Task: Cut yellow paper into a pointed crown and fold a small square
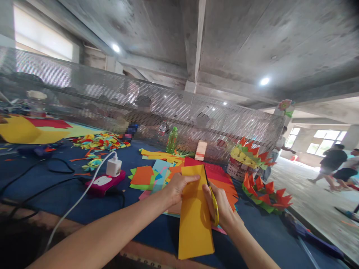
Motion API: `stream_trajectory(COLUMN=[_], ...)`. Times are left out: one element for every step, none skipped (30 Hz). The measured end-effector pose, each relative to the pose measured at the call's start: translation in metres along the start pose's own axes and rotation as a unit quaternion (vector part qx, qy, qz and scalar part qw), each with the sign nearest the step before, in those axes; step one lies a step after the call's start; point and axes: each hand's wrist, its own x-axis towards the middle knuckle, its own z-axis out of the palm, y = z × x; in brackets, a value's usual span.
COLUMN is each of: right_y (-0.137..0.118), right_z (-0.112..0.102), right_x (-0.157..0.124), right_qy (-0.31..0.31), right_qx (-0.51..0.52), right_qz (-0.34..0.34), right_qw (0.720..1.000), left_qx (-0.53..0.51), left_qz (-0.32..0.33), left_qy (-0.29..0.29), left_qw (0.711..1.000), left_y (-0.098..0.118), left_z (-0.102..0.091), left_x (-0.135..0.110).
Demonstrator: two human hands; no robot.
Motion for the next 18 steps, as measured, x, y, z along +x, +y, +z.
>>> stream_trajectory(right_y=[-0.002, -0.003, -0.003, -0.003, -0.002, 0.000, 0.001, 0.003, 0.005, 0.006, 0.007, 0.008, 0.008, 0.009, 0.009, 0.009, 0.010, 0.010], right_z=[-0.001, -0.001, -0.001, -0.001, 0.000, 0.000, 0.001, 0.002, 0.002, 0.002, 0.002, 0.002, 0.002, 0.002, 0.002, 0.002, 0.002, 0.002], right_x=[0.000, -0.001, -0.001, -0.001, -0.002, -0.002, -0.001, -0.001, -0.001, 0.000, 0.001, 0.001, 0.002, 0.002, 0.003, 0.003, 0.003, 0.003], right_qy=[0.002, 0.003, 0.004, 0.006, 0.005, 0.002, -0.003, -0.008, -0.012, -0.015, -0.016, -0.016, -0.015, -0.014, -0.013, -0.009, -0.005, 0.000], right_qx=[-0.003, -0.007, -0.011, -0.013, -0.013, -0.010, -0.005, 0.003, 0.011, 0.019, 0.024, 0.026, 0.023, 0.017, 0.011, 0.006, 0.003, 0.002], right_qz=[0.003, 0.006, 0.009, 0.012, 0.015, 0.019, 0.025, 0.030, 0.033, 0.033, 0.029, 0.023, 0.017, 0.012, 0.010, 0.009, 0.009, 0.010], right_qw=[1.000, 1.000, 1.000, 1.000, 1.000, 1.000, 1.000, 1.000, 0.999, 0.999, 0.999, 0.999, 0.999, 1.000, 1.000, 1.000, 1.000, 1.000], left_qx=[-0.003, -0.005, -0.007, -0.006, -0.005, -0.005, -0.005, -0.006, -0.006, -0.006, -0.006, -0.005, -0.004, -0.003, -0.003, -0.003, -0.004, -0.004], left_qz=[0.001, 0.000, -0.002, -0.005, -0.007, -0.008, -0.009, -0.009, -0.009, -0.008, -0.008, -0.009, -0.010, -0.013, -0.015, -0.016, -0.017, -0.017], left_qy=[0.001, 0.000, -0.001, 0.000, 0.002, 0.005, 0.006, 0.008, 0.007, 0.006, 0.005, 0.003, 0.001, 0.001, -0.001, -0.002, -0.005, -0.008], left_qw=[1.000, 1.000, 1.000, 1.000, 1.000, 1.000, 1.000, 1.000, 1.000, 1.000, 1.000, 1.000, 1.000, 1.000, 1.000, 1.000, 1.000, 1.000], left_y=[0.001, 0.001, 0.002, 0.002, 0.003, 0.003, 0.003, 0.003, 0.002, 0.002, 0.001, 0.001, 0.000, -0.001, -0.001, -0.002, -0.002, -0.003], left_z=[0.001, 0.002, 0.003, 0.003, 0.003, 0.003, 0.003, 0.002, 0.002, 0.001, 0.001, 0.000, 0.000, 0.000, 0.000, 0.000, 0.001, 0.001], left_x=[-0.001, -0.002, -0.003, -0.004, -0.004, -0.004, -0.004, -0.003, -0.003, -0.002, -0.001, 0.000, 0.000, 0.001, 0.001, 0.001, 0.000, 0.000])
